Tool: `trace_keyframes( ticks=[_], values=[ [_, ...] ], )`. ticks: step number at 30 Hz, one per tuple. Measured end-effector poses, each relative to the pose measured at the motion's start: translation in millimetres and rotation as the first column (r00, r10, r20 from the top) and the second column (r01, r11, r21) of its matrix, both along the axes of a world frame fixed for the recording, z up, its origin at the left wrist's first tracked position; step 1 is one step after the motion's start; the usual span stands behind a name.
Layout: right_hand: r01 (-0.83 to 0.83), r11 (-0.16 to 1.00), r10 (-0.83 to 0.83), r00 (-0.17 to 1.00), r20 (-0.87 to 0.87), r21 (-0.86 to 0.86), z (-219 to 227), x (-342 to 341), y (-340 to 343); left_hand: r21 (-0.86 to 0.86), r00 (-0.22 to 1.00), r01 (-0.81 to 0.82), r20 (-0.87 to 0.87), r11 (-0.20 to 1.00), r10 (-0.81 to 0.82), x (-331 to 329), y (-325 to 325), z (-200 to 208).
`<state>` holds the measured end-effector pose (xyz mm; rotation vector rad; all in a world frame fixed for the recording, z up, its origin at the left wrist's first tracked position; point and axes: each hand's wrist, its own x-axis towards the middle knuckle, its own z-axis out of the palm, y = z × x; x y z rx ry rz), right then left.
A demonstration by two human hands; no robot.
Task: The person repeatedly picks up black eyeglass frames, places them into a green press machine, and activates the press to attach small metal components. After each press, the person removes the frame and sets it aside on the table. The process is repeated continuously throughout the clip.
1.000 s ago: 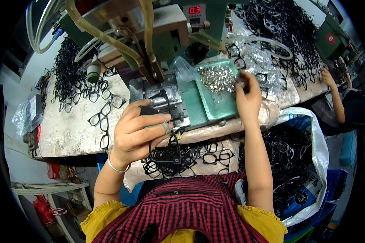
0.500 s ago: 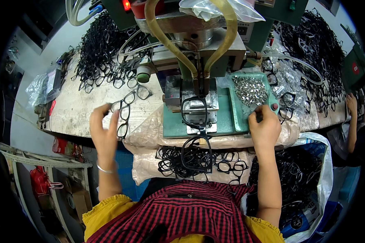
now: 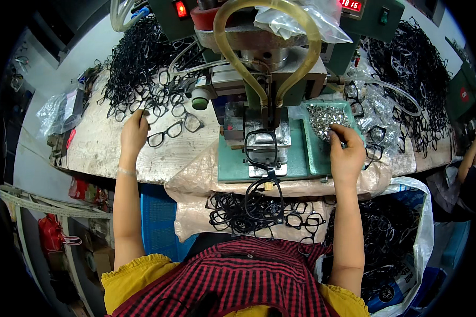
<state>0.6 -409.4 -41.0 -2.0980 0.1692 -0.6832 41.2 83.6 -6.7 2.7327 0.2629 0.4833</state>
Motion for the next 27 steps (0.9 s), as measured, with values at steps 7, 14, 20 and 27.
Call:
trace_keyframes(
  ticks=[7,14,20,27],
  values=[
    [0.069,0.996,-0.065,0.996,-0.059,0.061,-15,-51,-20,-0.335,0.996,-0.034,0.064,0.942,0.058,-7,-5,-99],
    [-0.334,0.941,0.323,0.931,0.168,0.043,75,-26,52,-0.701,0.910,0.362,0.410,0.615,-0.069,-11,-93,-25],
    [-0.383,0.833,0.309,0.921,0.238,0.398,61,4,90,-0.987,0.986,0.156,0.153,0.049,-0.067,-32,-122,-65],
    [-0.450,0.683,0.407,0.889,0.212,0.576,61,-3,88,-0.621,0.611,0.784,0.770,0.006,-0.186,-64,-188,82]
  ],
)
